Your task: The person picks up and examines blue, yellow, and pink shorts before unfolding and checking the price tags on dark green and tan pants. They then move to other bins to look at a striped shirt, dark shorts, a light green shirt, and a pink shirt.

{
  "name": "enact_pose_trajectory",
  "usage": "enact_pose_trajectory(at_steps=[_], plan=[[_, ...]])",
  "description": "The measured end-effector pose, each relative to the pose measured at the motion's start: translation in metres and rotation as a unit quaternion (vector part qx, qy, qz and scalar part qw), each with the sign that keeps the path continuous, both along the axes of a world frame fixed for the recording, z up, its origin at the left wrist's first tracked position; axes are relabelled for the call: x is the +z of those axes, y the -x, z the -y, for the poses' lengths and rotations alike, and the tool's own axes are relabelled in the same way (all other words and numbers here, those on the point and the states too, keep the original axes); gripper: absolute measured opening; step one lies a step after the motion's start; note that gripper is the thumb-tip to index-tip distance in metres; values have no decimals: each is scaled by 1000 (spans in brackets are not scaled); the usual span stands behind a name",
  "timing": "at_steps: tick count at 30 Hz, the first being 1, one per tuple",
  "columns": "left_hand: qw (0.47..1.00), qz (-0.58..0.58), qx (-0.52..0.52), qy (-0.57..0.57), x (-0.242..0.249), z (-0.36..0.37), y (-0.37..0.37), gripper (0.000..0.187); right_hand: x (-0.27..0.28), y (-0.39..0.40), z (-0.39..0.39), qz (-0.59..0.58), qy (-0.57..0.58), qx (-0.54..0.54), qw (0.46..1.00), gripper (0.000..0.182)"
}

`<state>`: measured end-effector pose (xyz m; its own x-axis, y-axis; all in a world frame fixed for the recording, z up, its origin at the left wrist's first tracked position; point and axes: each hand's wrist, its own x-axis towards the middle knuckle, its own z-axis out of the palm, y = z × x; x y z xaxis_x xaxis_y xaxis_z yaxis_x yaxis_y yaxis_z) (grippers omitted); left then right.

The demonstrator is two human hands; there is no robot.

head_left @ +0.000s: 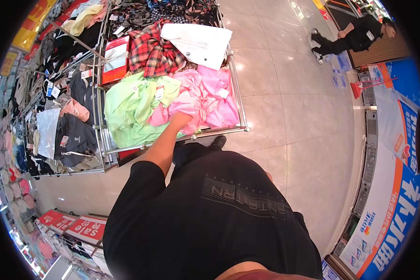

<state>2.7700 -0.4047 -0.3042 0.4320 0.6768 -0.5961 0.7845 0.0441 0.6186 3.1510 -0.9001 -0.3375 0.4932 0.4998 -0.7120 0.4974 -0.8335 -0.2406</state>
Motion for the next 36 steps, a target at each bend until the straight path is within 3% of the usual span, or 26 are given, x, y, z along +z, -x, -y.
enact_pose_trajectory(at_steps=[1, 3, 5, 7, 9, 11, 12, 15, 18, 22, 25, 28, 30, 31, 33, 36], plan=[[997, 37, 48, 50, 10, 7, 1, 24, 22, -2, -14, -11, 13, 7, 1000, 38], [907, 173, 315, 219, 41, 21, 11, 18, 75, -9, -49, -35, 39, 19, 998, 38], [812, 340, 425, 212, 92, 25, 20, 10, 57, -22, -55, -23, -8, 23, 999, 38], [741, 420, 489, 188, 127, 15, 45, 13, 40, -31, -62, -9, -39, 31, 999, 38], [703, 502, 492, 108, 173, 7, 66, 13, 33, -34, -80, 10, -55, 43, 998, 38], [678, 559, 470, 88, 265, 10, 68, 26, 37, -33, -103, -20, -43, 35, 998, 39], [665, 583, 463, 62, 288, 11, 76, 32, 40, -33, -113, -34, -35, 31, 998, 39], [638, 654, 407, -32, 332, 10, 116, 48, 37, -28, -137, -18, -53, 76, 996, 39], [599, 647, 457, -118, 393, 21, 110, 54, 25, -22, -154, -30, -56, 72, 995, 39], [584, 659, 448, -157, 405, 13, 130, 60, 28, -8, -172, -37, -74, 69, 994, 38], [595, 668, 426, -135, 402, 8, 140, 56, 21, 0, -178, -31, -67, 82, 994, 38], [659, 614, 423, -97, 388, -13, 141, 41, 17, 11, -174, -24, -60, 62, 996, 36], [837, 357, 359, -208, 383, -30, 131, 34, 11, 14, -171, -28, -83, 18, 996, 34], [888, 217, 308, -263, 380, -41, 123, 34, 19, 19, -176, -32, -107, -11, 994, 32], [899, -49, 180, -395, 353, -61, 122, 40, 51, 29, -190, -88, -167, -202, 961, 33], [904, 117, 260, -320, 302, -87, 125, 36, 76, 30, -220, -12, -284, -266, 921, 29]])
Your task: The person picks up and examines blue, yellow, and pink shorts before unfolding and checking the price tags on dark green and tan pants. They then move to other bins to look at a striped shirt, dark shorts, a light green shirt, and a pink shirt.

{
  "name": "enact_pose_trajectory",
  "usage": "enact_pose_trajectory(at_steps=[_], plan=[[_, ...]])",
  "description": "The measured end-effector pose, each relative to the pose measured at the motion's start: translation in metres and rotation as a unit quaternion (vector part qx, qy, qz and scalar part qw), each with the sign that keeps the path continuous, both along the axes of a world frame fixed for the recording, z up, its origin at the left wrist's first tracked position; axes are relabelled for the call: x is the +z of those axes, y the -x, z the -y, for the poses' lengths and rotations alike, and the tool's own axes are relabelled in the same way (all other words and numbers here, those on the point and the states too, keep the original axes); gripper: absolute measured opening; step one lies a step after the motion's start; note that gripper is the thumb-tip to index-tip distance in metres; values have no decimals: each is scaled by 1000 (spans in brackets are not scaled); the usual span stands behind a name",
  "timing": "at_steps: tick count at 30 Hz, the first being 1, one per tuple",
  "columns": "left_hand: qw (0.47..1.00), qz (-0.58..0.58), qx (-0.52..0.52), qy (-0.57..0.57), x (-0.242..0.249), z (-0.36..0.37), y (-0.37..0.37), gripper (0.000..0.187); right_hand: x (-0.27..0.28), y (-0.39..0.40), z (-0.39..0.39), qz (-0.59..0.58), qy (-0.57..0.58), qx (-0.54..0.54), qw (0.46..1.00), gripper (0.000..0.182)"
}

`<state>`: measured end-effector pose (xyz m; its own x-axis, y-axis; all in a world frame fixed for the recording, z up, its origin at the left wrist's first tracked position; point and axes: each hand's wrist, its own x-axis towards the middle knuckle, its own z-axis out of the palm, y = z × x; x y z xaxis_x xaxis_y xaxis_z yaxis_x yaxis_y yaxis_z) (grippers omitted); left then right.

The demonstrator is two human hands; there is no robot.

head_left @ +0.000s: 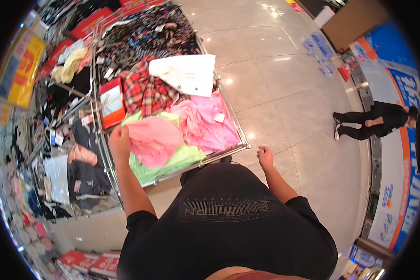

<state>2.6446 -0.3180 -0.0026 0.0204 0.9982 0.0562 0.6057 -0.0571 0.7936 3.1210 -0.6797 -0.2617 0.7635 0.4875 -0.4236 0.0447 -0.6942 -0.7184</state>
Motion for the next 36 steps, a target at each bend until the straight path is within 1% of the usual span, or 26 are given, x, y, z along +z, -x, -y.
enact_pose_trajectory(at_steps=[2, 3, 5, 6, 7, 8, 9, 11, 12, 13, 15, 16, 19, 22, 25, 27, 29, 31, 32, 34, 35, 36], plan=[[997, 67, 2, 30, -29, -8, -15, 34, 30, 6, -26, 97, -50, -26, 994, 27], [994, 99, 6, 45, -42, -11, -23, 34, 49, 12, -40, 121, -66, -23, 990, 26], [996, 35, -37, 75, -71, -11, -48, 32, 96, 33, -73, 166, -101, -12, 981, 24], [996, -12, -73, 43, -92, -8, -61, 31, 124, 49, -90, 139, -105, -4, 985, 22], [993, -59, -107, 9, -112, -4, -73, 31, 125, 59, -103, 156, -112, 42, 980, 22], [981, -68, -175, 55, -128, 3, -84, 33, 126, 70, -112, 174, -119, 88, 973, 21], [965, -53, -236, 99, -114, 20, -100, 32, 125, 80, -121, 192, -125, 135, 964, 21], [940, -11, -301, 158, -89, 54, -124, 28, 121, 99, -141, 162, -108, 230, 953, 20], [929, 5, -335, 160, -72, 67, -132, 28, 141, 109, -154, 105, -34, 278, 954, 27], [916, 20, -367, 161, -62, 76, -135, 28, 127, 112, -159, 129, -44, 303, 943, 30], [907, 57, -381, 168, -90, 88, -132, 30, 73, 118, -165, 177, -67, 352, 917, 38], [903, 76, -388, 169, -106, 91, -128, 31, 59, 116, -170, 145, -15, 372, 917, 51], [885, 49, -366, 283, -127, 102, -109, 34, 34, 117, -180, 87, 146, 379, 910, 55], [877, 83, -319, 349, -127, 112, -91, 37, 14, 104, -183, 74, 137, 472, 868, 52], [878, 104, -273, 380, -125, 118, -86, 38, -7, 97, -185, 89, 156, 482, 857, 40], [886, 118, -252, 370, -138, 120, -91, 38, -15, 82, -188, 149, 144, 659, 723, 34], [892, 135, -240, 357, -147, 123, -101, 38, -22, 72, -195, 115, 157, 714, 672, 31], [899, 121, -231, 351, -150, 126, -118, 39, -6, 74, -206, -8, 199, 665, 720, 31], [903, 115, -226, 346, -152, 126, -129, 40, 3, 73, -209, -37, 159, 653, 739, 31], [900, 120, -185, 376, -168, 126, -151, 46, 18, 69, -215, -94, 79, 627, 770, 33], [897, 124, -164, 390, -177, 127, -165, 50, 24, 68, -220, -89, 30, 651, 753, 33], [872, 184, -115, 439, -177, 129, -179, 53, 27, 65, -224, -85, -17, 673, 735, 34]])
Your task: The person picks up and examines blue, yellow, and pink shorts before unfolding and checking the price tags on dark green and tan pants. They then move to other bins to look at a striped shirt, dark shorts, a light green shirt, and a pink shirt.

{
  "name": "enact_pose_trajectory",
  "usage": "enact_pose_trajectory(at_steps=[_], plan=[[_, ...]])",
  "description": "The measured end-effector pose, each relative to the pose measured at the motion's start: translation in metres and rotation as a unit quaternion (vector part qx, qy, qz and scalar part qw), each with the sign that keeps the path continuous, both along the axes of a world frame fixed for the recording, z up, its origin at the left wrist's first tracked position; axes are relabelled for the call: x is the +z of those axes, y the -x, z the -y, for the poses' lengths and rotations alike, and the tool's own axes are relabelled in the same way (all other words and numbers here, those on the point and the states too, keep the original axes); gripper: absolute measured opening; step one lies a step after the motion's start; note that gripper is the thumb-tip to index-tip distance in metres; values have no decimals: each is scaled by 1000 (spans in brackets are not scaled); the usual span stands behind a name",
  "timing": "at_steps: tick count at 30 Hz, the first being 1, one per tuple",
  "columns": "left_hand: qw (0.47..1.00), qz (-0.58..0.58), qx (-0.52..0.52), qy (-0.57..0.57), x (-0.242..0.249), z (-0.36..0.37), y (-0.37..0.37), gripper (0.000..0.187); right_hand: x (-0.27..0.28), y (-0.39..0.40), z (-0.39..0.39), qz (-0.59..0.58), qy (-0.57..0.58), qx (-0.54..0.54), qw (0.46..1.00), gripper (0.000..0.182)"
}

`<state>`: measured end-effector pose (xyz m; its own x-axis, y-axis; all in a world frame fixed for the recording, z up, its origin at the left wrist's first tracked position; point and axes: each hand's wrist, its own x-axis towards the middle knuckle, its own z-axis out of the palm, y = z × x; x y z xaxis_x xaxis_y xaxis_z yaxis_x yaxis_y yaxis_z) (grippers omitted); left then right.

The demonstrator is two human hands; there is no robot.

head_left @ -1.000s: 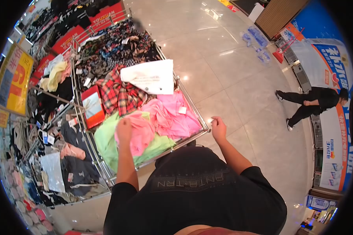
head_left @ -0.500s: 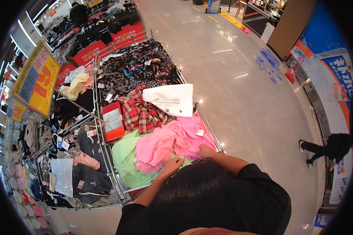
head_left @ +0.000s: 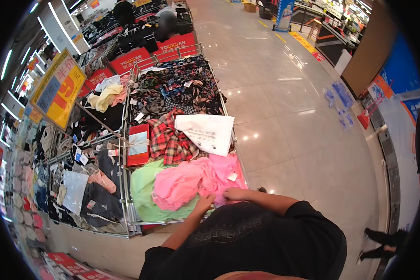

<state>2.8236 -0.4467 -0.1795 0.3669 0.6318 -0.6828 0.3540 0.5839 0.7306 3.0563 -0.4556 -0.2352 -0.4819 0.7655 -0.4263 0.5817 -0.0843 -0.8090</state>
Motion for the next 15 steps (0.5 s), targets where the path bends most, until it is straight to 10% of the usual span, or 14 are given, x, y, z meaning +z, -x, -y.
enact_pose_trajectory(at_steps=[2, 9, 12, 15], plan=[[982, 64, 113, 138, 1, 2, -29, 61, 59, -13, -4, -164, 190, -41, 967, 33], [968, -95, 214, 93, -125, 27, -109, 70, 79, -146, 9, -138, 166, -44, 975, 30], [968, -239, 72, -36, -101, 33, -143, 61, 54, -200, 21, -140, 200, -52, 968, 29], [873, -427, -135, -194, -201, 47, -123, 53, 63, -238, 35, -124, 224, -60, 965, 30]])
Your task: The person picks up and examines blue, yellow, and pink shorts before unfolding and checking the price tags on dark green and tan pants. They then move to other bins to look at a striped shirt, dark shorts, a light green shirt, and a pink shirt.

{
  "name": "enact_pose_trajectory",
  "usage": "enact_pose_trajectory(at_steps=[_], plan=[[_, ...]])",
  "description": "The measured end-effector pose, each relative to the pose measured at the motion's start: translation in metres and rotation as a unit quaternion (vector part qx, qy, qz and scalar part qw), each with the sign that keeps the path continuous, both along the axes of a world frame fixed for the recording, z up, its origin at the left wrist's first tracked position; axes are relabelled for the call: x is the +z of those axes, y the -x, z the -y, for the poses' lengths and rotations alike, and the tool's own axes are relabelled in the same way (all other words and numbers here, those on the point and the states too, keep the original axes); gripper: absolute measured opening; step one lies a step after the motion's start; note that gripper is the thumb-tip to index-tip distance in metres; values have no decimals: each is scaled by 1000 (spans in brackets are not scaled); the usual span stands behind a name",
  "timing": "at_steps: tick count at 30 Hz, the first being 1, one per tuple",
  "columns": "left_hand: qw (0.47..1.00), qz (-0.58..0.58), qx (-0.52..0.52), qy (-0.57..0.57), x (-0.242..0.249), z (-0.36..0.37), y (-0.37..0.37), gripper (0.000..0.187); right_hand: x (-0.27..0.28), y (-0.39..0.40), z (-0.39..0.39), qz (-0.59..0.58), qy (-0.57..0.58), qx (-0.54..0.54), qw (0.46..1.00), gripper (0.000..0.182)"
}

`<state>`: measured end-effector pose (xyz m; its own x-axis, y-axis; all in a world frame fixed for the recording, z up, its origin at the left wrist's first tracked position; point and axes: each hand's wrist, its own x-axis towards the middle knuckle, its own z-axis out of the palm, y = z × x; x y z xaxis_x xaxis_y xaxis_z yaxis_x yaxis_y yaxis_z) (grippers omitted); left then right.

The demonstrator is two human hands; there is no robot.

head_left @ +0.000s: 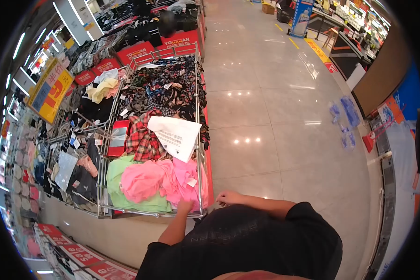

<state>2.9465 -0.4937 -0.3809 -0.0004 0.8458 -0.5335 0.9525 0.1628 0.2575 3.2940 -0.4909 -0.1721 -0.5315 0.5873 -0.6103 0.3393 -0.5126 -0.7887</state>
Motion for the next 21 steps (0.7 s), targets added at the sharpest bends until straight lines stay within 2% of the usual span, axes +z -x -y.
enact_pose_trajectory(at_steps=[1, 4, 7, 10, 13, 17, 19, 20, 21], plan=[[998, -47, -22, -28, -22, 5, 2, 50, 8, -12, 1, 5, 1, -4, 1000, 30], [988, -30, 146, -48, 61, 9, -36, 41, 6, -52, -2, 15, 7, -51, 999, 31], [998, -60, -18, -30, 95, 8, -43, 29, 4, -86, -4, 24, 2, -100, 995, 31], [978, -125, -161, -54, 30, 0, -24, 19, -3, -110, -5, 19, 8, -119, 993, 31], [970, -141, -176, -90, 36, 0, -36, 16, 2, -130, 1, 29, 12, -121, 992, 31], [978, -101, -44, -175, 36, -22, -28, 11, 4, -161, 2, 14, 28, -178, 983, 31], [963, 8, 105, -249, 96, -41, -36, 8, 2, -176, 4, 4, 23, -216, 976, 30], [940, 78, 171, -287, 141, -55, -43, 7, 1, -182, 5, -2, 21, -234, 972, 29], [902, 170, 260, -301, 166, -76, -44, 8, 0, -186, 5, 5, 21, -239, 971, 29]])
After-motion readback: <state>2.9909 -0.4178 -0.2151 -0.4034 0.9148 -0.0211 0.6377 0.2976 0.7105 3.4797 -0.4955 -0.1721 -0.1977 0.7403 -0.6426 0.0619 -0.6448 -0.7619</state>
